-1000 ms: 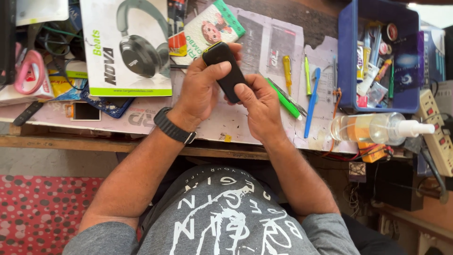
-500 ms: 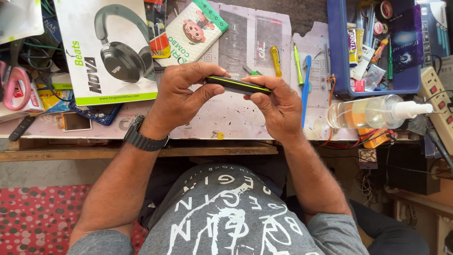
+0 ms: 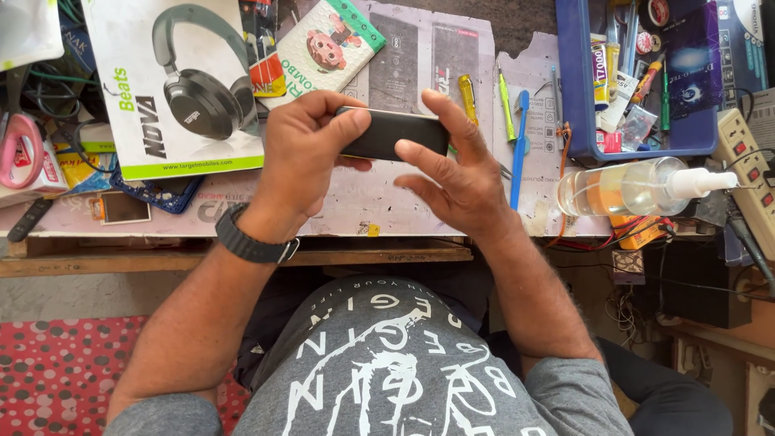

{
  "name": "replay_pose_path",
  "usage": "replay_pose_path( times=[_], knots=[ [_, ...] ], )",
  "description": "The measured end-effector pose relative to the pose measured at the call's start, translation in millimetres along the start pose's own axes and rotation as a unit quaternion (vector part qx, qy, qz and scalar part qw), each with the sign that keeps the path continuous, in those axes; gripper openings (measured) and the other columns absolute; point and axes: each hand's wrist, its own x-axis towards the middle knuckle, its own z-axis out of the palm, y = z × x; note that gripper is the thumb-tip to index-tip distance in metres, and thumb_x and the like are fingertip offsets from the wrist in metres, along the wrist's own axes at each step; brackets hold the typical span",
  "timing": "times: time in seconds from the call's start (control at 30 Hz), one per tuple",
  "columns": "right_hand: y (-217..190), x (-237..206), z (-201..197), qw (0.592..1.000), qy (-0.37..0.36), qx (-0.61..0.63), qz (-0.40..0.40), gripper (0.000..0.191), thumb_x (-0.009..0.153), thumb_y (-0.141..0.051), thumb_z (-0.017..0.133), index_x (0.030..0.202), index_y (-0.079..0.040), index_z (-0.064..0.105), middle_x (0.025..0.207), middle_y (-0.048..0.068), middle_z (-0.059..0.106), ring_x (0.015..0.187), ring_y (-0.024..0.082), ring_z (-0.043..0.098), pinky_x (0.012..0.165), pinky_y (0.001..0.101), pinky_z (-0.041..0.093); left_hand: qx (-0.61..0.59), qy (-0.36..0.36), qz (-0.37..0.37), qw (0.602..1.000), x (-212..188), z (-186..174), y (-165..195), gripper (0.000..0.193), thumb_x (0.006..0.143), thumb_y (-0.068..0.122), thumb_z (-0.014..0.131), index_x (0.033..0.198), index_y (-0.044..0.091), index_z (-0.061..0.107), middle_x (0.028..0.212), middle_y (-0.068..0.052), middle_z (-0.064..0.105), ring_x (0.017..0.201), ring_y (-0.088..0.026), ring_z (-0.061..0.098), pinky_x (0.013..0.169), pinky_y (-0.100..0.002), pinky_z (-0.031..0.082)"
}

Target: The person uses a green pen-like tool to work on a small component, then assembles a yellow feature phone by inserting a SIM card and battery, closing the back cover, and testing the keypad. The phone is handed to another person at the end.

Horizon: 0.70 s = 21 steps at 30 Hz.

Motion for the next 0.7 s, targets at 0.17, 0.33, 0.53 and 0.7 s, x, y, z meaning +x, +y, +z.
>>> replay_pose_path(
  times=[0.17, 0.33, 0.53, 0.7],
  knots=[
    [7.2, -9.6, 7.3, 0.990, -0.001, 0.082, 0.112, 0.034, 0.100, -0.016, 0.078, 0.131, -0.010, 0.066, 0.138, 0.014, 0.066, 0.120, 0.024, 0.071, 0.100, 0.0340, 0.062, -0.082, -0.045, -0.085, 0.992, 0.1, 1.6, 4.0, 0.027, 0.100, 0.020, 0.065, 0.113, -0.003, 0.068, 0.093, -0.011, 0.071, 0.067, -0.017, 0.070, 0.057, -0.030, 0.061],
    [10.1, -22.8, 20.1, 0.882, 0.066, 0.384, 0.266, 0.031, 0.106, -0.017, 0.069, 0.134, -0.006, 0.064, 0.133, 0.012, 0.067, 0.112, 0.017, 0.069, 0.094, 0.0329, 0.063, 0.256, -0.140, 0.293, 0.911, 0.1, -1.4, 9.7, 0.028, 0.112, 0.026, 0.066, 0.123, 0.001, 0.065, 0.125, -0.013, 0.068, 0.105, -0.023, 0.071, 0.090, -0.033, 0.061],
    [8.3, -26.2, 15.3, 0.848, 0.052, 0.428, 0.309, 0.031, 0.105, -0.016, 0.068, 0.133, -0.003, 0.065, 0.130, 0.013, 0.070, 0.097, 0.014, 0.067, 0.087, 0.0289, 0.060, 0.307, -0.176, 0.304, 0.884, 0.1, -4.8, 15.1, 0.031, 0.105, 0.025, 0.070, 0.124, 0.001, 0.064, 0.118, -0.014, 0.072, 0.106, -0.025, 0.074, 0.089, -0.034, 0.060],
    [8.6, -28.6, 16.2, 0.846, 0.050, 0.423, 0.321, 0.027, 0.106, -0.014, 0.069, 0.131, -0.002, 0.066, 0.128, 0.014, 0.071, 0.099, 0.015, 0.068, 0.087, 0.0299, 0.061, 0.311, -0.157, 0.335, 0.875, -0.1, -3.6, 16.2, 0.024, 0.106, 0.020, 0.071, 0.121, 0.003, 0.066, 0.116, -0.014, 0.074, 0.105, -0.025, 0.076, 0.089, -0.032, 0.062]
  ],
)
